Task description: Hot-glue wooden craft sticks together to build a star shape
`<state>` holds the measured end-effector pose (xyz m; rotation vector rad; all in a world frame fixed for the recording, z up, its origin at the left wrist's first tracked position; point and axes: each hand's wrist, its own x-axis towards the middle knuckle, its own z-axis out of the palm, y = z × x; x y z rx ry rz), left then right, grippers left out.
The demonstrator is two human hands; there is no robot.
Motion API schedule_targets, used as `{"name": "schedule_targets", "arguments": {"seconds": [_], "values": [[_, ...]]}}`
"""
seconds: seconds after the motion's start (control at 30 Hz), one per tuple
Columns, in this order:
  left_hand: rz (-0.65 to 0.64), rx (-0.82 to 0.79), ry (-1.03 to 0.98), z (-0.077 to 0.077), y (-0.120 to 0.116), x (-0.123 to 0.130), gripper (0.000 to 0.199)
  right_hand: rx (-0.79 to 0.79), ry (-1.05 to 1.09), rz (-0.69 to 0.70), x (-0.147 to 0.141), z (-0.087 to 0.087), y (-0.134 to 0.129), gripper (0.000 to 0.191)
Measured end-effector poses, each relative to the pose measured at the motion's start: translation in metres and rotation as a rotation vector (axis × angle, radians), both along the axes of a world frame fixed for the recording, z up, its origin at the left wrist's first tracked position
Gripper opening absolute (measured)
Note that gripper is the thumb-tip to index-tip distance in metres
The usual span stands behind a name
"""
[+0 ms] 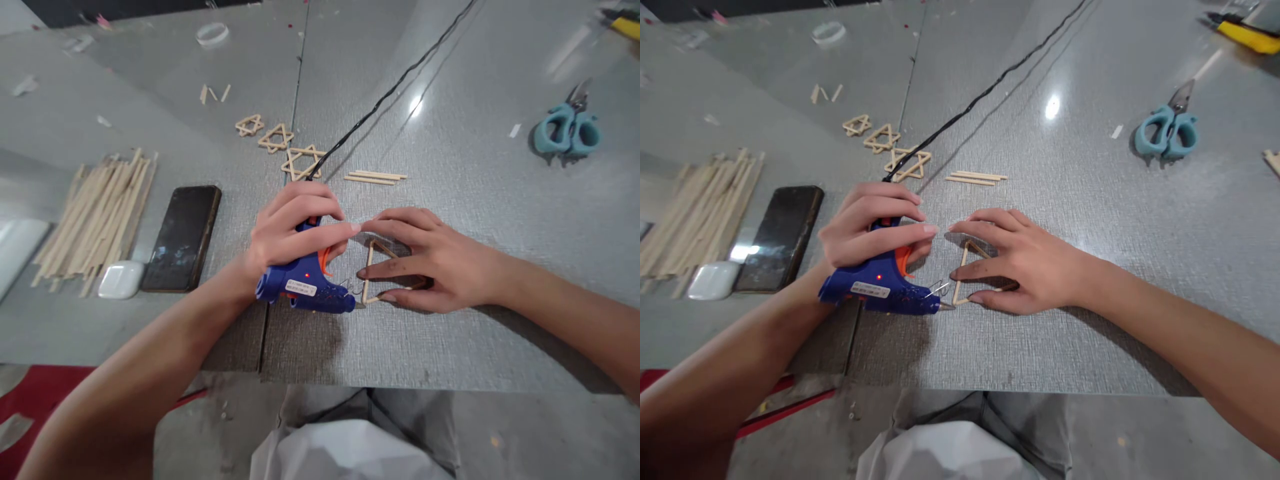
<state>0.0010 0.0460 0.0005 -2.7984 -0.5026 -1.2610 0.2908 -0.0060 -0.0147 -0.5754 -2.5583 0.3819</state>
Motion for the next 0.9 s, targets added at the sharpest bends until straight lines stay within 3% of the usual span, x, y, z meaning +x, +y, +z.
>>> {"name": "schedule_targets", "arguments": {"seconds": [0.23, 0.5, 0.9], "values": [[-0.008, -0.044, -0.008, -0.0007, -0.0008, -0.0019, 0.009, -0.006, 0.002, -0.001, -0.0002, 0.0000, -0.0002, 0.034], [0.012, 0.035, -0.017, -0.0018, 0.0013, -0.0010, 0.007, -0.012, 0.021, -0.002, -0.0007, -0.0012, -0.0002, 0.034], [0.038, -0.098, 0.020, -0.0026, 0.0012, -0.0012, 0.011, -0.021, 0.008, -0.001, -0.0001, -0.0002, -0.0002, 0.035]]}}
